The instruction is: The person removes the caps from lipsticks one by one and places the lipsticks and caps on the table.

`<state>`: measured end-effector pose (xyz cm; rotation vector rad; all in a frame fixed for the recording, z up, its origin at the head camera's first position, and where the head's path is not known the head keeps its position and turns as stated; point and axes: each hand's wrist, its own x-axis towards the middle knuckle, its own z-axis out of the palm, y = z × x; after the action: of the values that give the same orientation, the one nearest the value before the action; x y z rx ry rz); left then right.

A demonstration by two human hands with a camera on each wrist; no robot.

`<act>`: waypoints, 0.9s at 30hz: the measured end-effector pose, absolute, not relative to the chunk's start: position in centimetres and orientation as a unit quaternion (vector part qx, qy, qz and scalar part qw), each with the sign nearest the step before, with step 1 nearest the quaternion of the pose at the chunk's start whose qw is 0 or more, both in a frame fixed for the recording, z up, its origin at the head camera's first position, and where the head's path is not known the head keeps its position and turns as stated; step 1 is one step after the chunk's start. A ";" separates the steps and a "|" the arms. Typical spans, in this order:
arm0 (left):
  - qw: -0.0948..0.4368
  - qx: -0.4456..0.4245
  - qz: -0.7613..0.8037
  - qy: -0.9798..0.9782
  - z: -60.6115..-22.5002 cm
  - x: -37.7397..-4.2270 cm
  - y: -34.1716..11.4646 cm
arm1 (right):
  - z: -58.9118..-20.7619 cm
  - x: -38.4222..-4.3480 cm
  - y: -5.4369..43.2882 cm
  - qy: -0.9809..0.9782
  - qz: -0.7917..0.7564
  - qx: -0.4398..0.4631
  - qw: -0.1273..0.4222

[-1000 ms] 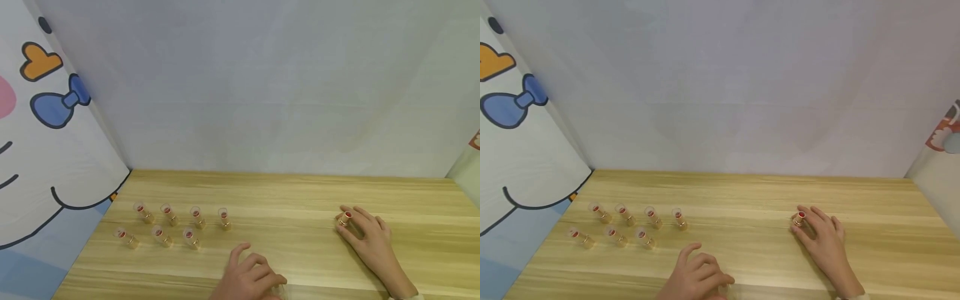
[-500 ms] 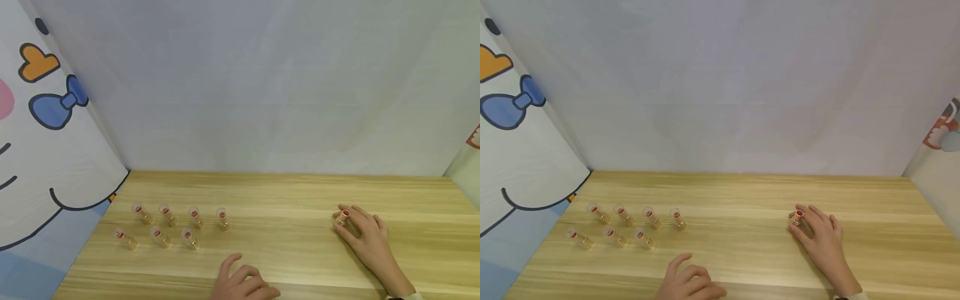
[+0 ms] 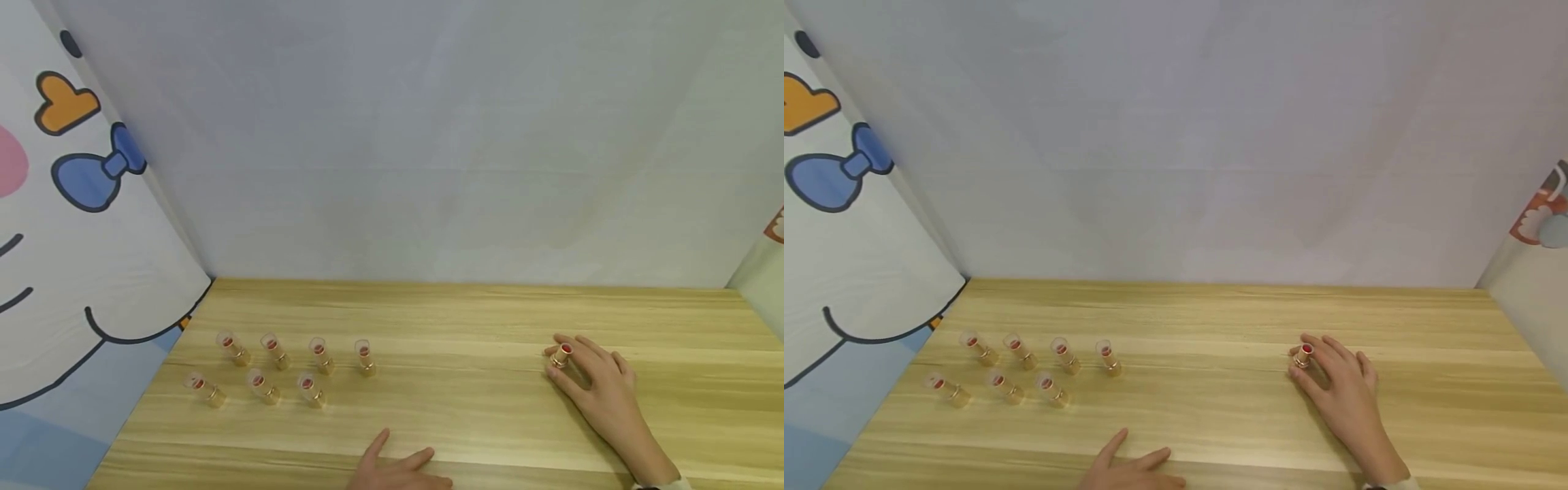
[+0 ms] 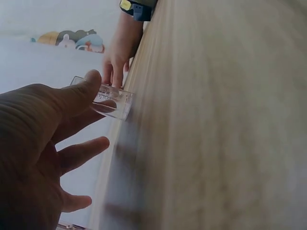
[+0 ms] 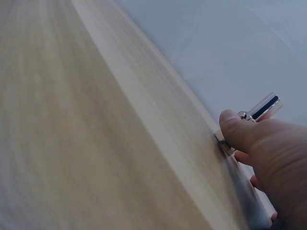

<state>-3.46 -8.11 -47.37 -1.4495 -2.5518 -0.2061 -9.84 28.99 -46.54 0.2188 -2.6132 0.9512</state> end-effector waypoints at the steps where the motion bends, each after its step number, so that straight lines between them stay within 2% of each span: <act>1: 0.057 -0.484 -0.081 -0.870 -47.4 -3.4 -8.1 | -46.5 -9.9 29.0 -0.922 0.336 0.077 0.175; 3: -0.005 -0.467 -0.101 -0.878 -47.5 -3.4 -8.1 | -46.5 -9.9 29.0 -0.922 0.336 0.078 0.175; 4: -0.020 -0.462 -0.106 -0.880 -47.5 -3.4 -8.1 | -46.5 -9.9 29.0 -0.922 0.336 0.078 0.175; 12: -0.025 -0.444 -0.174 -0.879 -47.6 -3.0 -8.2 | -46.5 -9.9 29.0 -0.925 0.328 0.077 0.174; 18: -0.012 -0.451 -0.155 -0.879 -47.8 -3.0 -8.2 | -46.3 -9.6 29.2 -0.927 0.339 0.047 0.154; 22: -0.048 -0.446 -0.208 -0.869 -47.7 -3.1 -8.2 | -45.6 -9.4 29.0 -0.916 0.379 0.028 0.128; 24: -0.060 -0.445 -0.241 -0.860 -47.6 -3.1 -8.2 | -45.3 -9.4 28.8 -0.906 0.400 0.035 0.134; 27: -0.070 -0.449 -0.258 -0.853 -47.5 -3.2 -8.3 | -45.0 -9.5 28.4 -0.890 0.413 0.050 0.184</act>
<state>-3.19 -8.31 -47.51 -1.4764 -2.8056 -0.8476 -9.46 28.39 -45.03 0.1416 -2.5110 1.1661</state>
